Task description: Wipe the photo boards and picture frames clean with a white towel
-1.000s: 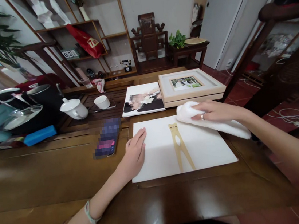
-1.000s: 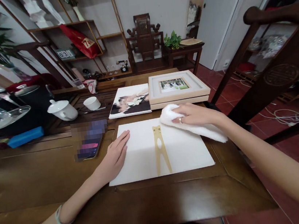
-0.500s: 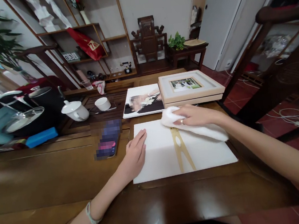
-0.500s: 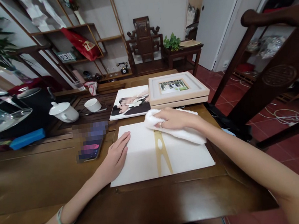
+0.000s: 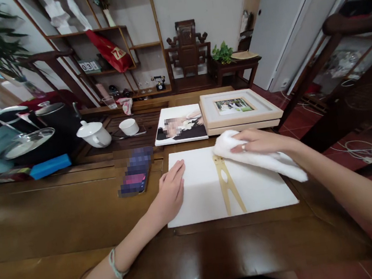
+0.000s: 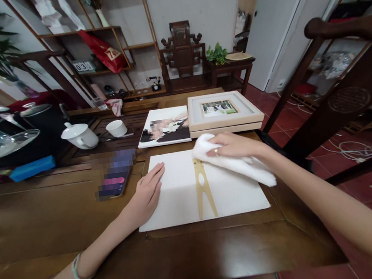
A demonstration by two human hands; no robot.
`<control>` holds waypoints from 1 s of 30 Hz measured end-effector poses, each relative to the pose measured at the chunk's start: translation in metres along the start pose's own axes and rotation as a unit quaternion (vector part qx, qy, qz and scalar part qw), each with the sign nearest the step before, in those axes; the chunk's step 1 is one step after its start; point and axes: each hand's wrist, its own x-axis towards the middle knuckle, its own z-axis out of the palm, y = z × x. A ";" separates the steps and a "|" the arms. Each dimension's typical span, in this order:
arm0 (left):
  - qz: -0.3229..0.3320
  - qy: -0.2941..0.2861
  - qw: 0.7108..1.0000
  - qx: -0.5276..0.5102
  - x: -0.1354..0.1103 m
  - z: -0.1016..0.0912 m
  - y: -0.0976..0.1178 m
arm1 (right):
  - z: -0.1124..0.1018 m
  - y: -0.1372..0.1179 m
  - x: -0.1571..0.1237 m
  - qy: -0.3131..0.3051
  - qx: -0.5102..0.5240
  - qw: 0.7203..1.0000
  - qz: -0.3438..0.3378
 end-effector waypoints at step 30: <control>0.019 0.015 1.000 0.013 -0.001 -0.001 -0.001 | -0.017 0.032 -0.024 -0.013 -0.010 0.998 0.069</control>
